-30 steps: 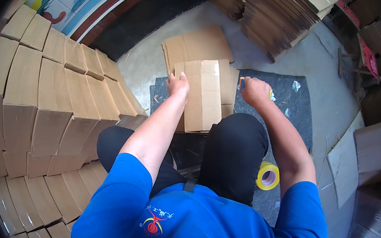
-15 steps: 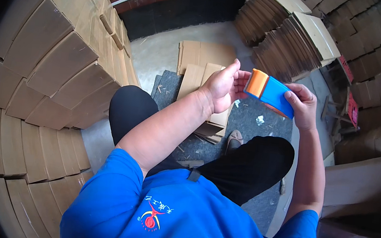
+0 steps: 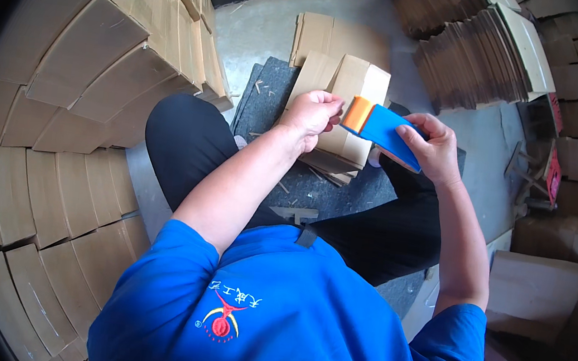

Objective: The person assembles cardboard boxes by folding flat cardboard sheets into shape, sealing them with a tape dispenser, and placing the assembled boxes onto a stack.

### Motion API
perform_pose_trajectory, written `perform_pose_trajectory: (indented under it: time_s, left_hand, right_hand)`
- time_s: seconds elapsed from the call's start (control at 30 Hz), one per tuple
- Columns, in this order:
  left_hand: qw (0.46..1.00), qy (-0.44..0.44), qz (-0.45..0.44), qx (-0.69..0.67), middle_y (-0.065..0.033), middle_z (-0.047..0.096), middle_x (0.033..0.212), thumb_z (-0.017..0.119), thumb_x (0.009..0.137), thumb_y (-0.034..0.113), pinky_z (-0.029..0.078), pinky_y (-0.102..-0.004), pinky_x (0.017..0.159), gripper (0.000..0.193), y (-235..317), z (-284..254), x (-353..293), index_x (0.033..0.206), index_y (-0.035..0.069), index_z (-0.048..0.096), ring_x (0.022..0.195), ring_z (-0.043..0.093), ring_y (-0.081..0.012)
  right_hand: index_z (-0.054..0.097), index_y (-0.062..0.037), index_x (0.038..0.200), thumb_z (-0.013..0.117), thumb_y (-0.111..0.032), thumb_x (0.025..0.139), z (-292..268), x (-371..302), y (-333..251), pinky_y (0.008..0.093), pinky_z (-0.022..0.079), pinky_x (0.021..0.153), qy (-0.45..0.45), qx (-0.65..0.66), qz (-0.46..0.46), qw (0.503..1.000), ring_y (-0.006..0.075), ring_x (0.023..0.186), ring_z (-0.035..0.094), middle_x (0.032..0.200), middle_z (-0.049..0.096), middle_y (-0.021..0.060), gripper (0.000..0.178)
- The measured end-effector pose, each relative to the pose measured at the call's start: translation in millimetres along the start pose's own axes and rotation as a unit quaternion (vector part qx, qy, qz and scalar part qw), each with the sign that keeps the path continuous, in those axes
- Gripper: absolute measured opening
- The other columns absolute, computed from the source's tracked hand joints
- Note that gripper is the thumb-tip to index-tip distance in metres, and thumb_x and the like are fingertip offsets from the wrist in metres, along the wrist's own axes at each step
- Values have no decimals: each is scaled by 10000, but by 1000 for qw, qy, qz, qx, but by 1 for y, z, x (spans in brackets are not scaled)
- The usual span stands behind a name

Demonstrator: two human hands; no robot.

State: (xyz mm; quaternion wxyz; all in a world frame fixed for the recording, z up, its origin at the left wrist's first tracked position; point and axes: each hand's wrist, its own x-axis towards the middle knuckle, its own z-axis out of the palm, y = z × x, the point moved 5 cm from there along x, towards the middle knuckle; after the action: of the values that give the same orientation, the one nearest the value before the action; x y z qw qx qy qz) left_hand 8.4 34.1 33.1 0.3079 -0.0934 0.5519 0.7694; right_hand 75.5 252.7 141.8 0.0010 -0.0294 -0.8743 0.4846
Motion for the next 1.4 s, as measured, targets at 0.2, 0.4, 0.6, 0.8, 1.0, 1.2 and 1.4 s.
perform_pose_trajectory:
  time_s: [0.2,0.4,0.6,0.8,1.0,1.2,1.4]
  left_hand:
    - [989,130,-67,13,-4,595,792,646,916,80,428,-226,535,139,-28,-55,-5,1047,37,631,637,527,-81]
    - [981,170,-82,42,22,582,764,709,903,181,401,-223,512,178,-56,-56,5,1010,56,643,612,501,-64]
    - [971,224,-40,70,-18,643,811,738,888,182,459,-266,660,178,-75,-60,19,951,27,679,707,545,-106]
    - [965,260,-10,24,-47,689,910,677,944,191,475,-254,758,220,-108,-53,24,1035,-8,697,832,597,-110]
    - [881,358,-24,308,-229,471,1385,658,894,151,355,-412,1127,595,-107,-88,11,1413,18,400,1321,439,-340]
    - [726,1,295,621,-221,220,1572,642,813,211,182,-499,1192,658,-44,24,-33,1441,164,451,1483,129,-406]
    - [685,11,299,664,-212,168,1592,647,905,354,202,-514,1185,643,-63,16,-23,1474,171,413,1489,108,-401]
  right_hand:
    - [713,-7,968,781,-246,833,-12,-18,47,258,520,721,-23,-41,58,997,90,744,622,798,686,38,283]
    - [716,-12,985,768,-233,839,3,-16,79,276,536,740,-37,-36,88,995,100,763,649,822,709,52,270]
    - [715,-21,997,769,-251,844,11,-14,100,281,538,745,-56,-24,99,993,108,761,653,825,712,56,282]
    - [708,-29,1020,763,-278,853,18,-18,107,289,537,772,-65,-41,90,993,117,790,660,855,714,63,305]
    - [700,-28,1055,727,-283,877,15,-19,103,300,532,825,-75,-59,84,992,142,850,668,913,718,86,313]
    - [666,-54,1191,587,-276,921,28,-16,103,354,505,925,-123,-69,106,984,233,970,675,1041,709,145,358]
    - [480,-105,1425,741,-421,832,41,-20,94,405,453,1034,-175,-138,49,974,311,1191,594,1308,603,174,721]
